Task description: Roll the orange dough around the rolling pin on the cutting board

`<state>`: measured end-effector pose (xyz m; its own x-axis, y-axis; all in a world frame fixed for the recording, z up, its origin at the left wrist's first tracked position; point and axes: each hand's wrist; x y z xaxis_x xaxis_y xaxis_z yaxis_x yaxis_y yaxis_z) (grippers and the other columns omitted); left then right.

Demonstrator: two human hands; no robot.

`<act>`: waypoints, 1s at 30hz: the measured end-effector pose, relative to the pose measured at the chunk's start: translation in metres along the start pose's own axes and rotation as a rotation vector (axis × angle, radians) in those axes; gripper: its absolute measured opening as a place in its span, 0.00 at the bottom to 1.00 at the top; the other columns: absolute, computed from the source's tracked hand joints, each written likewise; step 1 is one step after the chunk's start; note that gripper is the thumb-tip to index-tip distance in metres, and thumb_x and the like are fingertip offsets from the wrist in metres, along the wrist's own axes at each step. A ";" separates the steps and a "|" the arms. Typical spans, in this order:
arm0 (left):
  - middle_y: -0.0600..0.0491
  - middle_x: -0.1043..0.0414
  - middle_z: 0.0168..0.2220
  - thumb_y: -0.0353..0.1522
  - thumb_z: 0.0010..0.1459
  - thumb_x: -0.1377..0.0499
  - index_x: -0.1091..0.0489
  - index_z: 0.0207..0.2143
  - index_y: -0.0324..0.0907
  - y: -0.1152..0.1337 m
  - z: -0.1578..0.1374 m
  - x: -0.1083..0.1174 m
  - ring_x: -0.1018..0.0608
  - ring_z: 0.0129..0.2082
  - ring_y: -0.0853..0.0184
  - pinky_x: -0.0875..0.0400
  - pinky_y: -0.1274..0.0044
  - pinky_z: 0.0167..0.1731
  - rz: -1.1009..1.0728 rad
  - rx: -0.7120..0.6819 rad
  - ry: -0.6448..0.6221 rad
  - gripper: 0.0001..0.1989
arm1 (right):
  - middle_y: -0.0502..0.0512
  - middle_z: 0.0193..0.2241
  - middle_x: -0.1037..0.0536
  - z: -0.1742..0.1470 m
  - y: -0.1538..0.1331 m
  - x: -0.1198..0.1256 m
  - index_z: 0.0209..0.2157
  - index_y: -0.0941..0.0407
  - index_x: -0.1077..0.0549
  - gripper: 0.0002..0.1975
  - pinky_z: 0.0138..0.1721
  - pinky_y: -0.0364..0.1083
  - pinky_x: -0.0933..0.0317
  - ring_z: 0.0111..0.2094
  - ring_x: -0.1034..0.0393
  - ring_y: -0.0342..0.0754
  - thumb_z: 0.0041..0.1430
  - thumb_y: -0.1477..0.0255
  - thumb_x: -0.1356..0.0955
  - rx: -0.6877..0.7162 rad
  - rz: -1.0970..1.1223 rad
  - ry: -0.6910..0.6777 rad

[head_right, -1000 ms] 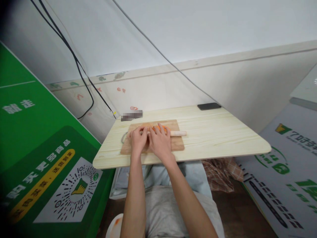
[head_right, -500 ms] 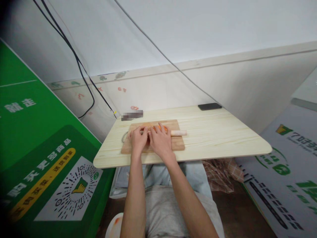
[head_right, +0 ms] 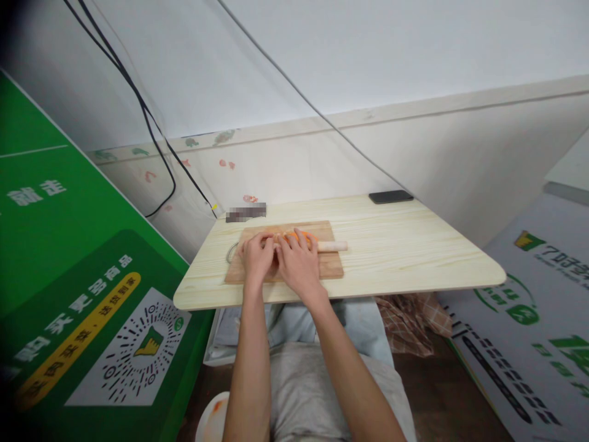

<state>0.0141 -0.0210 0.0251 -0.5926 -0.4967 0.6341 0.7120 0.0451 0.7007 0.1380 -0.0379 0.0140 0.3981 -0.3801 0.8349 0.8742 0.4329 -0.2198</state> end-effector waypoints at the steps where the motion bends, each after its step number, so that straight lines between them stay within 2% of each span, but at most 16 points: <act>1: 0.48 0.15 0.48 0.30 0.67 0.44 0.18 0.43 0.46 0.000 0.000 0.000 0.22 0.57 0.53 0.41 0.59 0.66 -0.001 -0.001 0.002 0.13 | 0.61 0.65 0.23 -0.001 -0.001 0.000 0.64 0.54 0.26 0.22 0.70 0.61 0.56 0.72 0.42 0.60 0.79 0.67 0.42 0.000 -0.001 -0.001; 8: 0.48 0.14 0.47 0.34 0.68 0.41 0.17 0.42 0.45 0.001 0.000 0.000 0.21 0.56 0.50 0.41 0.57 0.66 0.005 -0.002 0.000 0.11 | 0.62 0.65 0.24 0.005 0.000 0.004 0.65 0.54 0.26 0.22 0.68 0.60 0.52 0.73 0.43 0.60 0.80 0.67 0.42 -0.020 -0.014 -0.067; 12: 0.48 0.14 0.48 0.31 0.67 0.42 0.17 0.43 0.46 0.001 0.000 0.000 0.21 0.56 0.52 0.41 0.59 0.66 0.004 -0.006 0.004 0.12 | 0.62 0.66 0.25 0.003 -0.001 0.003 0.66 0.54 0.28 0.22 0.70 0.62 0.54 0.73 0.43 0.60 0.79 0.67 0.42 -0.015 -0.014 -0.046; 17: 0.47 0.14 0.46 0.34 0.67 0.41 0.17 0.42 0.45 0.000 0.001 0.000 0.20 0.54 0.53 0.37 0.61 0.63 -0.014 -0.012 -0.001 0.11 | 0.61 0.66 0.25 0.001 -0.001 0.001 0.66 0.54 0.28 0.23 0.70 0.62 0.54 0.73 0.43 0.60 0.80 0.67 0.43 -0.016 0.005 -0.042; 22: 0.48 0.14 0.46 0.31 0.66 0.42 0.18 0.42 0.46 0.000 0.001 0.001 0.21 0.54 0.54 0.39 0.61 0.65 -0.015 -0.010 0.004 0.11 | 0.61 0.67 0.25 0.001 0.000 0.002 0.67 0.54 0.28 0.22 0.70 0.62 0.54 0.73 0.43 0.60 0.80 0.67 0.42 -0.013 0.006 -0.046; 30: 0.47 0.14 0.46 0.35 0.67 0.41 0.18 0.42 0.46 -0.001 0.001 0.000 0.20 0.54 0.53 0.39 0.60 0.65 -0.013 -0.006 0.006 0.11 | 0.61 0.67 0.25 0.004 0.001 0.002 0.66 0.55 0.27 0.23 0.70 0.62 0.54 0.73 0.43 0.60 0.80 0.67 0.43 -0.009 0.009 -0.060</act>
<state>0.0135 -0.0202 0.0246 -0.5996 -0.5027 0.6227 0.7063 0.0333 0.7071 0.1390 -0.0354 0.0176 0.3885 -0.3267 0.8616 0.8735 0.4283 -0.2314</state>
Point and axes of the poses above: each hand's wrist, its own z-axis towards the middle knuckle, its own x-axis out of the back of the hand, y = z × x
